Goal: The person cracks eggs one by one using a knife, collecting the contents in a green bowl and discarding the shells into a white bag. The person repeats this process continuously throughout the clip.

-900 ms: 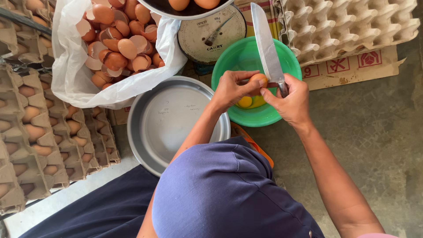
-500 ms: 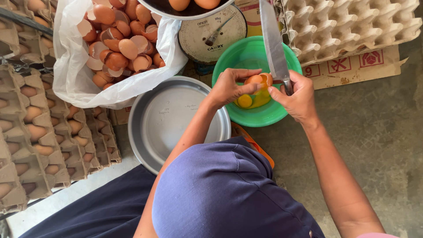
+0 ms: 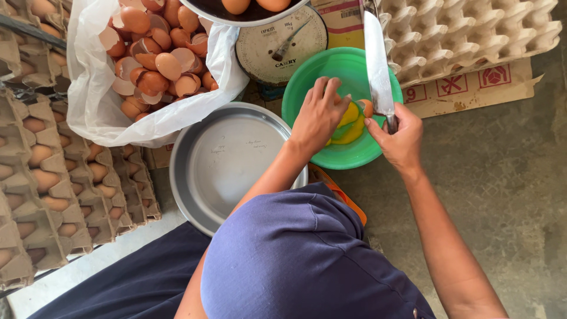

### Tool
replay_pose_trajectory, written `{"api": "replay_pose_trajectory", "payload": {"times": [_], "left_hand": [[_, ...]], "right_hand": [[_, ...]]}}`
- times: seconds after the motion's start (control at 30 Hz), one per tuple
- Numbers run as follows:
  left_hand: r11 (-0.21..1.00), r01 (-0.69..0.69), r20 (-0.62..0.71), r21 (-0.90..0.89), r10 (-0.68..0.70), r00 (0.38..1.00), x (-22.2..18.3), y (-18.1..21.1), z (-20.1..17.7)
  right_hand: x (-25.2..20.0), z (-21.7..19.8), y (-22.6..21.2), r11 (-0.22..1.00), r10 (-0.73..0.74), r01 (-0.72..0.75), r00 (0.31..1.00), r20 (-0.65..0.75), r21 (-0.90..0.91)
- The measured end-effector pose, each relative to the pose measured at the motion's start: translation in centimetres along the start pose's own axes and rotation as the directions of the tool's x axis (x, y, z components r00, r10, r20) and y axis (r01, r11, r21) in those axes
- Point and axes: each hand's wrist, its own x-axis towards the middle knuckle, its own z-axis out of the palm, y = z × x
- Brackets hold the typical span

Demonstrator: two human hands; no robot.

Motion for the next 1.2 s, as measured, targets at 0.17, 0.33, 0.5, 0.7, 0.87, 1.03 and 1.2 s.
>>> {"api": "replay_pose_trajectory", "payload": {"times": [0.17, 0.33, 0.5, 0.7, 0.87, 1.03, 1.2], "left_hand": [[0.949, 0.184, -0.049, -0.255, -0.203, 0.978, -1.5, 0.0, -0.6], [-0.088, 0.346, 0.335, -0.934, -0.553, 0.763, -2.3, 0.3, 0.8], [-0.500, 0.270, 0.491, -0.823, -0.389, 0.779, -3.4, 0.6, 1.4], [-0.592, 0.205, 0.458, -0.779, -0.315, 0.832, -3.6, 0.7, 0.0], [-0.554, -0.007, 0.271, -0.832, -0.419, 0.867, -3.7, -2.1, -4.6], [-0.018, -0.190, -0.105, -0.982, -0.781, 0.615, -4.4, -8.5, -14.3], [0.927, 0.290, -0.666, -0.239, -0.374, 0.646, -2.2, -10.7, -18.8]], "right_hand": [[-0.5, 0.0, -0.4, 0.973, 0.005, -0.004, 1.000, -0.004, 0.232], [-0.4, 0.0, -3.2, 0.827, 0.179, -0.206, 0.978, 0.102, 0.523], [-0.5, 0.9, -6.0, 0.922, -0.030, -0.014, 0.994, 0.106, 0.386], [-0.8, 1.4, -8.4, 0.987, -0.071, 0.064, 0.997, 0.041, 0.146], [-0.7, -0.3, -10.3, 0.915, -0.094, 0.082, 0.995, 0.012, 0.396], [-0.3, -1.8, -10.7, 0.885, -0.038, 0.047, 0.999, -0.029, 0.463], [-0.2, -1.8, -10.3, 0.875, -0.024, 0.043, 0.999, -0.045, 0.483]]}}
